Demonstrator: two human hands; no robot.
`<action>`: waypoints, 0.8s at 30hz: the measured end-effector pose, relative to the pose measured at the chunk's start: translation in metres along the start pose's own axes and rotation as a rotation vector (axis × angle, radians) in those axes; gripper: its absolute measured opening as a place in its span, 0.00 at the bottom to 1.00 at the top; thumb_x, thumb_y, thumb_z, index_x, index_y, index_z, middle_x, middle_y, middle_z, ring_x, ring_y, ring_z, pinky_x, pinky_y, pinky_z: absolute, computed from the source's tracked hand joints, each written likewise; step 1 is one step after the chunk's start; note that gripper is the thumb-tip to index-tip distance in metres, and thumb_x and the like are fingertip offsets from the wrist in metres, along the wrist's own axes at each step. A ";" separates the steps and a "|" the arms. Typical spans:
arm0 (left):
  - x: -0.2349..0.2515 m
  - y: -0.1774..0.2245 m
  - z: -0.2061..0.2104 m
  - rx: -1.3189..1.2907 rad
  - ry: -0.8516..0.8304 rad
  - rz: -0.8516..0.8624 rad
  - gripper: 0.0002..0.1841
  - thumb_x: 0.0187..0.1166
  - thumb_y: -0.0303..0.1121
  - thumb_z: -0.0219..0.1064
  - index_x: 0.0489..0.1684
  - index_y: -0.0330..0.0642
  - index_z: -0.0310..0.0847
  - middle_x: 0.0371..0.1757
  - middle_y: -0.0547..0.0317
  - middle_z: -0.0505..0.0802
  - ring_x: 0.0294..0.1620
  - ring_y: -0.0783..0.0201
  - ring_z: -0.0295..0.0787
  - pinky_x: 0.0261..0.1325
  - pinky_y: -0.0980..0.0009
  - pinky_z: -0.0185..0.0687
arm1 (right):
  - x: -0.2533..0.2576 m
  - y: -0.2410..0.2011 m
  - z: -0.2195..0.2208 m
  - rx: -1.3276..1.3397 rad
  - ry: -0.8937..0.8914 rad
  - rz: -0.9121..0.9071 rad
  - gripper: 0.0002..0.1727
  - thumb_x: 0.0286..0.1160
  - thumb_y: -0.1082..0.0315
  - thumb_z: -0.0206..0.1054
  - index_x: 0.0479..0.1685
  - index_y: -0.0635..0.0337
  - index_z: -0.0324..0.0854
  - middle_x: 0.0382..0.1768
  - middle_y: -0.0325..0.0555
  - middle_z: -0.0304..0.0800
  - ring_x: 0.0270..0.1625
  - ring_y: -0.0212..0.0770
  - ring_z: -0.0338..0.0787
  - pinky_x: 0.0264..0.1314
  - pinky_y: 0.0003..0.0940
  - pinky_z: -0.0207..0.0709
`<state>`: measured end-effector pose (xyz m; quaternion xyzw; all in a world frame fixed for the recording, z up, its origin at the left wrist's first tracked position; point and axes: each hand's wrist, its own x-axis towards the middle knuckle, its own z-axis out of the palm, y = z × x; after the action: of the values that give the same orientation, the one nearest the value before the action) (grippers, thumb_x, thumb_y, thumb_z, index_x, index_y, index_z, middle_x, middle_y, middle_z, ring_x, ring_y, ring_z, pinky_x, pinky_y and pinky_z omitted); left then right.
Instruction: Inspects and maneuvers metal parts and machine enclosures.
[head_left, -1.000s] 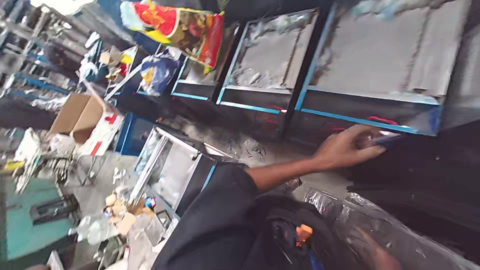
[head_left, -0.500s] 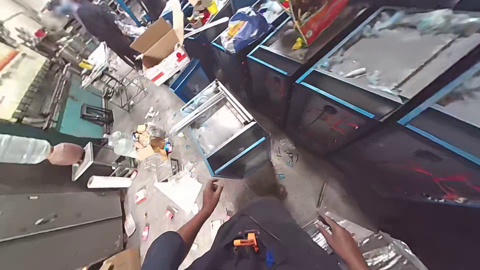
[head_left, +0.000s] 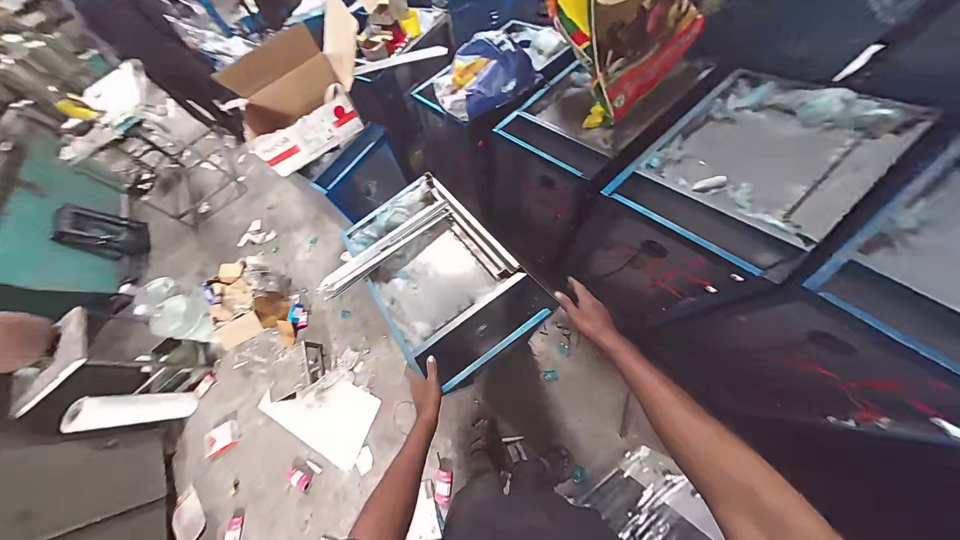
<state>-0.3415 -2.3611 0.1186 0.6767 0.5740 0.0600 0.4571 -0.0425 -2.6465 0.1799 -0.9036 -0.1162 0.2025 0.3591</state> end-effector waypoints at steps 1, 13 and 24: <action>-0.001 -0.002 0.007 0.061 0.051 0.010 0.45 0.84 0.64 0.58 0.93 0.43 0.50 0.69 0.33 0.87 0.65 0.38 0.88 0.65 0.35 0.82 | 0.017 -0.003 0.007 -0.005 -0.043 0.032 0.44 0.86 0.36 0.56 0.93 0.57 0.57 0.82 0.59 0.75 0.83 0.56 0.77 0.86 0.59 0.67; -0.008 0.003 0.008 0.158 0.094 0.008 0.42 0.81 0.33 0.66 0.95 0.43 0.46 0.72 0.35 0.86 0.65 0.38 0.89 0.65 0.38 0.84 | 0.050 -0.024 0.068 -0.308 0.008 0.185 0.23 0.77 0.68 0.59 0.71 0.47 0.82 0.58 0.59 0.93 0.62 0.63 0.91 0.62 0.70 0.80; -0.009 0.010 0.011 0.123 0.107 -0.015 0.45 0.73 0.27 0.65 0.95 0.47 0.46 0.71 0.40 0.87 0.64 0.42 0.91 0.62 0.39 0.86 | 0.005 -0.006 0.067 0.046 0.127 0.293 0.42 0.65 0.44 0.80 0.79 0.56 0.75 0.66 0.63 0.87 0.71 0.62 0.85 0.73 0.68 0.73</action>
<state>-0.3307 -2.3739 0.1237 0.6948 0.6055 0.0574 0.3838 -0.0685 -2.6000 0.1380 -0.9134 0.0444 0.1979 0.3529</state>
